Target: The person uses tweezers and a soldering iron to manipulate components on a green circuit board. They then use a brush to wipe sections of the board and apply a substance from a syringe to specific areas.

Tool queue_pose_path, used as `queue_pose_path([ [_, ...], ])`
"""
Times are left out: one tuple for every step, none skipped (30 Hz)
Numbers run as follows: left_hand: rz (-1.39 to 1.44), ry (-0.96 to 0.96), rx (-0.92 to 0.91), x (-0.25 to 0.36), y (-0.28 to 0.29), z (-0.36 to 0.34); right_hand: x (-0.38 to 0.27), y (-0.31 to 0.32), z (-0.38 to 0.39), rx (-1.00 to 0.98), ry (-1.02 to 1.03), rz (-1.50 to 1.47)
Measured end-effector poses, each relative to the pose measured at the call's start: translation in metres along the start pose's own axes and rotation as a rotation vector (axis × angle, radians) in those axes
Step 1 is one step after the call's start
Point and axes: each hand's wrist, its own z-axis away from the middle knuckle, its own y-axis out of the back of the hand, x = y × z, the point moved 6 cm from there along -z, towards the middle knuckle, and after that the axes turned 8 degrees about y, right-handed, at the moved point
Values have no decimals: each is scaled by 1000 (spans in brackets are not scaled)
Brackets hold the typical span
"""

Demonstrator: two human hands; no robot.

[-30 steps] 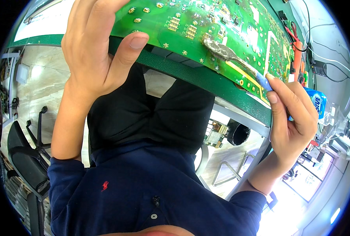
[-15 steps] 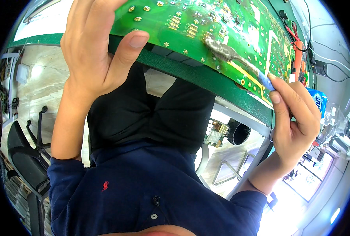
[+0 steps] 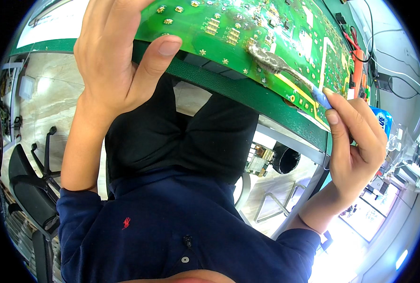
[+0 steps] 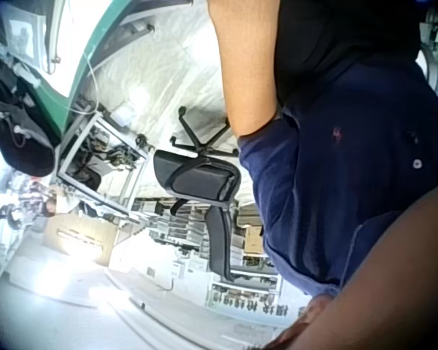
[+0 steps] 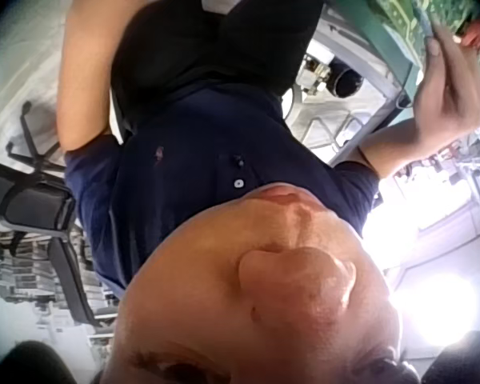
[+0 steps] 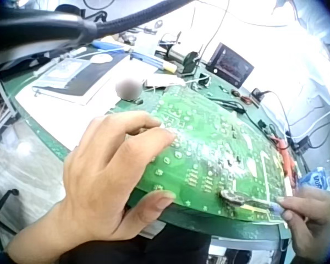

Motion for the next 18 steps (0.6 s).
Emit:
queue_pose_path([
  [10,8,9,-1,-1,1,0,0,0,4,-14,4],
  [11,12,7,-1,-1,1,0,0,-1,7,-29,7],
  [12,14,6,-1,0,1,-1,0,-1,10,-45,12],
  [14,17,5,-1,0,1,-1,0,-2,13,-41,17],
  [13,18,5,0,0,0,-2,0,-2,15,-37,22],
  [13,18,8,0,0,0,-3,0,-2,17,-32,26],
  [13,18,10,0,1,0,-3,0,-2,14,-27,15],
  [14,18,14,-1,0,1,-2,1,-1,11,-23,4],
  [13,17,14,-1,0,1,-2,1,-1,8,-19,-7],
  [13,16,14,-1,-1,1,-2,1,-1,19,-34,0],
  [9,16,11,-1,0,1,-2,0,-2,29,-49,7],
  [12,21,4,-1,0,0,-2,0,-2,40,-65,14],
  [14,26,-3,-1,1,0,-2,0,-2,29,-48,8],
  [21,36,-13,0,2,-2,-2,1,-1,17,-31,2],
  [17,38,-13,0,2,-2,-3,1,-2,6,-12,-5],
  [13,39,-13,0,2,-2,-2,1,-2,8,-25,-5],
  [1,32,-4,-3,0,1,-1,1,-1,10,-37,-5],
  [-6,39,-16,-2,0,0,-1,1,-1,11,-54,-3],
])
